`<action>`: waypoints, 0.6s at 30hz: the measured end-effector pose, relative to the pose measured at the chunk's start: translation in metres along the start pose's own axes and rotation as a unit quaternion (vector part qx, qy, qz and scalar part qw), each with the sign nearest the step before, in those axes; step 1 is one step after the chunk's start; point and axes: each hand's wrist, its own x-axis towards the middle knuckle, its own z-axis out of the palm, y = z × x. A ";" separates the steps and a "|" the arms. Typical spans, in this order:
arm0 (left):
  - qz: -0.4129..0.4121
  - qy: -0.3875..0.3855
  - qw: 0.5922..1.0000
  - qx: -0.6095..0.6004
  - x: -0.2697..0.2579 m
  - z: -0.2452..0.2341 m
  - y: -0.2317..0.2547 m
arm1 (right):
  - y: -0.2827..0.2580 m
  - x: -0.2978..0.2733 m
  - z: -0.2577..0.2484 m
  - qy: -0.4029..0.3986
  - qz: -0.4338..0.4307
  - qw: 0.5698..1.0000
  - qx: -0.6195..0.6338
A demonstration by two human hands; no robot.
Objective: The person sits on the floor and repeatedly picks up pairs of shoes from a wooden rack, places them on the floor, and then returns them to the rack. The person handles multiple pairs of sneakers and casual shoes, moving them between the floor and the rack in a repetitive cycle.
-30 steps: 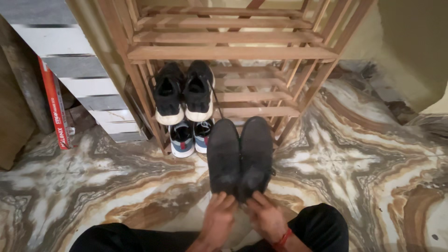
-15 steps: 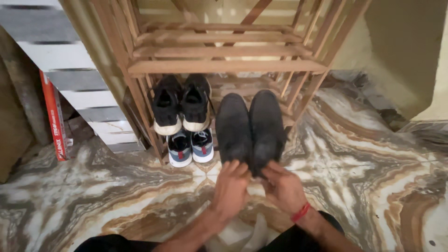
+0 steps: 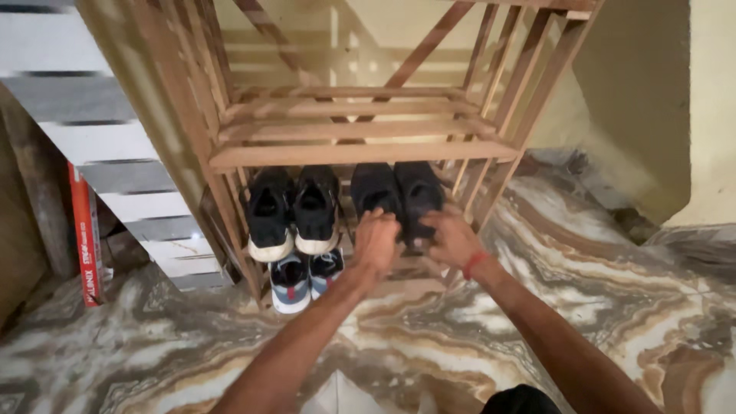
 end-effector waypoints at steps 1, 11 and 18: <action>-0.003 -0.014 1.000 0.015 0.006 0.004 -0.006 | 0.006 0.006 0.002 -0.012 0.012 1.000 0.006; -0.015 -0.037 0.999 0.023 0.019 0.018 -0.025 | 0.059 0.037 0.037 -0.086 -0.012 0.994 -0.067; -0.039 -0.072 0.996 0.047 0.021 0.004 -0.013 | 0.057 0.044 0.040 -0.094 -0.035 0.992 -0.077</action>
